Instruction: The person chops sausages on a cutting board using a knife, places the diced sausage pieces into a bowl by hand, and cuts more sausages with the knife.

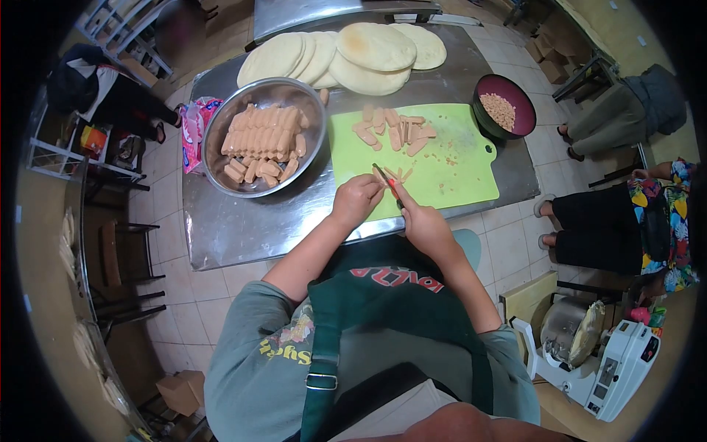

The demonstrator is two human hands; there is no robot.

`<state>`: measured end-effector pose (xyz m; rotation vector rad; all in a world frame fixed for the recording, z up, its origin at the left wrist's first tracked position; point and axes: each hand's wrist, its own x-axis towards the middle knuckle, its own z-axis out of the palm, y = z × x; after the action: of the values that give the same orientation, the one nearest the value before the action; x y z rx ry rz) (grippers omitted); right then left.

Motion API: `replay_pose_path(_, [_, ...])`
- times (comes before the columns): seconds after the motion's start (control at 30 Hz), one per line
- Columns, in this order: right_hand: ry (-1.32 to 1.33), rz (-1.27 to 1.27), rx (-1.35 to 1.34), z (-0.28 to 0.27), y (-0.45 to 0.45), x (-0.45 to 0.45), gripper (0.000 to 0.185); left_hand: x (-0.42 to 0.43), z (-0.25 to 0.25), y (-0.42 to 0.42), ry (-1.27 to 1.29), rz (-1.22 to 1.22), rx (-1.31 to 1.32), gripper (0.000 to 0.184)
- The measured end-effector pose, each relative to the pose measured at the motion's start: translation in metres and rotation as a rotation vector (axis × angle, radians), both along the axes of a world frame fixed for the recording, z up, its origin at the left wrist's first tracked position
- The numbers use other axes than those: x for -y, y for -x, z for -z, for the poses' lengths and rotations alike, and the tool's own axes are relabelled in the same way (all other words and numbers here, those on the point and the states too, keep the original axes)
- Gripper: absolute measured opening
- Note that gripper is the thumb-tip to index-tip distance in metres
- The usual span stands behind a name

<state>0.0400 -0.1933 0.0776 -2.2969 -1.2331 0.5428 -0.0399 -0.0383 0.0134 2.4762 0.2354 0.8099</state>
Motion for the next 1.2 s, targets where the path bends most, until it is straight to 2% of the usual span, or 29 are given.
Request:
replay_pose_path(0.13, [-0.063, 0.002, -0.007, 0.006, 0.003, 0.006, 0.052, 0.001, -0.002, 0.000, -0.004, -0.021, -0.018, 0.006])
replay_pose_path(0.5, [0.030, 0.046, -0.129, -0.011, 0.012, 0.043, 0.050, 0.001, -0.001, 0.000, -0.010, -0.015, 0.002, 0.005])
replay_pose_path(0.63, [0.025, 0.063, -0.178, -0.001, 0.006, 0.062, 0.051, 0.001, 0.000, 0.000, 0.029, -0.036, -0.042, 0.009])
replay_pose_path(0.7, [-0.216, -0.008, -0.100, 0.015, -0.001, 0.067, 0.052, 0.001, -0.007, -0.002, 0.056, -0.068, 0.014, 0.011])
replay_pose_path(0.73, [-0.218, -0.008, -0.098, 0.017, -0.005, 0.073, 0.052, 0.000, -0.009, -0.004, 0.084, -0.102, 0.068, 0.014])
replay_pose_path(0.8, [0.076, 0.192, -0.656, -0.011, -0.010, 0.071, 0.052, -0.005, -0.005, -0.007, 0.077, -0.064, 0.068, 0.016])
replay_pose_path(0.87, [0.052, 0.236, -0.674, -0.018, -0.008, 0.071, 0.051, -0.009, -0.004, -0.007, 0.068, -0.026, 0.066, 0.017])
replay_pose_path(1.03, [-0.046, 0.311, -0.694, -0.014, -0.007, 0.070, 0.050, -0.015, -0.011, -0.005, 0.167, -0.062, -0.136, 0.016])
replay_pose_path(1.2, [-0.077, 0.285, -0.582, -0.014, -0.005, 0.065, 0.050, -0.028, -0.014, 0.004, 0.243, -0.048, -0.207, 0.013])
